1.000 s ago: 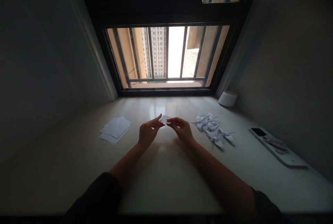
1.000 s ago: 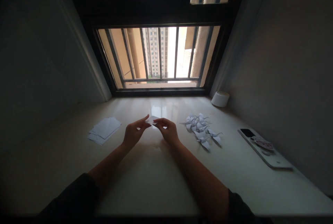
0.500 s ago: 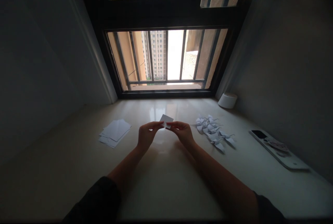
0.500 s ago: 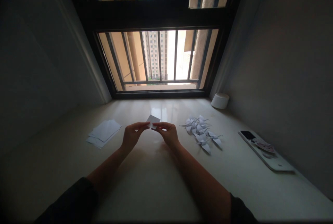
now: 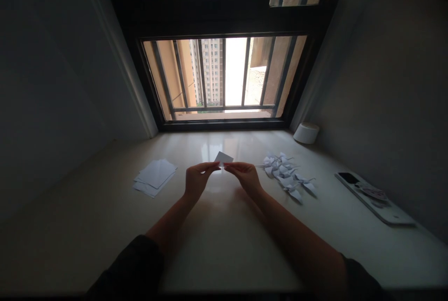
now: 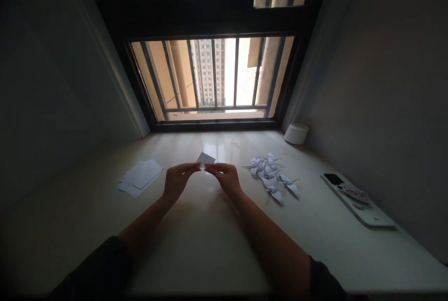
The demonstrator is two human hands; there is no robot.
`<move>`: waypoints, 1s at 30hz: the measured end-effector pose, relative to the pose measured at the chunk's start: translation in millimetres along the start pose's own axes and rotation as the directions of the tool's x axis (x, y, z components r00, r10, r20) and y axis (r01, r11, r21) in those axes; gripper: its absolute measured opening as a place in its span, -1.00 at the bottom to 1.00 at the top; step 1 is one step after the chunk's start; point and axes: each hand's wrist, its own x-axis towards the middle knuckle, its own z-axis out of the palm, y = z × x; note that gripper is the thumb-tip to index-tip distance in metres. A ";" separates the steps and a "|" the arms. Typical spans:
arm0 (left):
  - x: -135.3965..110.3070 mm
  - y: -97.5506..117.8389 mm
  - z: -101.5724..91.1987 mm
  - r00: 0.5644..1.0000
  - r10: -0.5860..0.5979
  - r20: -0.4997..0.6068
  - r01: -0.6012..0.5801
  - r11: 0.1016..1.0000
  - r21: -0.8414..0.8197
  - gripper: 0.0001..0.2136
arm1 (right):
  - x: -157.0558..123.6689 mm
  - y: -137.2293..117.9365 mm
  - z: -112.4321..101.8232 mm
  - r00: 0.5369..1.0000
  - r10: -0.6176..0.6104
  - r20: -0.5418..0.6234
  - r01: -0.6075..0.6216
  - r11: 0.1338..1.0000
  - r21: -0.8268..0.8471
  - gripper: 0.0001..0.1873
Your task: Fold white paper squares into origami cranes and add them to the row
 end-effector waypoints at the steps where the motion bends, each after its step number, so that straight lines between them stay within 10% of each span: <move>1: -0.5 0.5 0.3 1.000 0.002 -0.010 -0.002 1.000 0.003 -0.80 | -0.3 -0.2 1.0 1.000 0.003 -0.005 -0.003 1.000 0.015 -0.79; 30: -5.0 -0.3 13.1 0.986 -0.157 -0.052 0.139 0.957 -0.253 -0.74 | -3.3 0.5 11.4 0.974 0.137 -0.179 -0.122 0.988 0.092 -0.74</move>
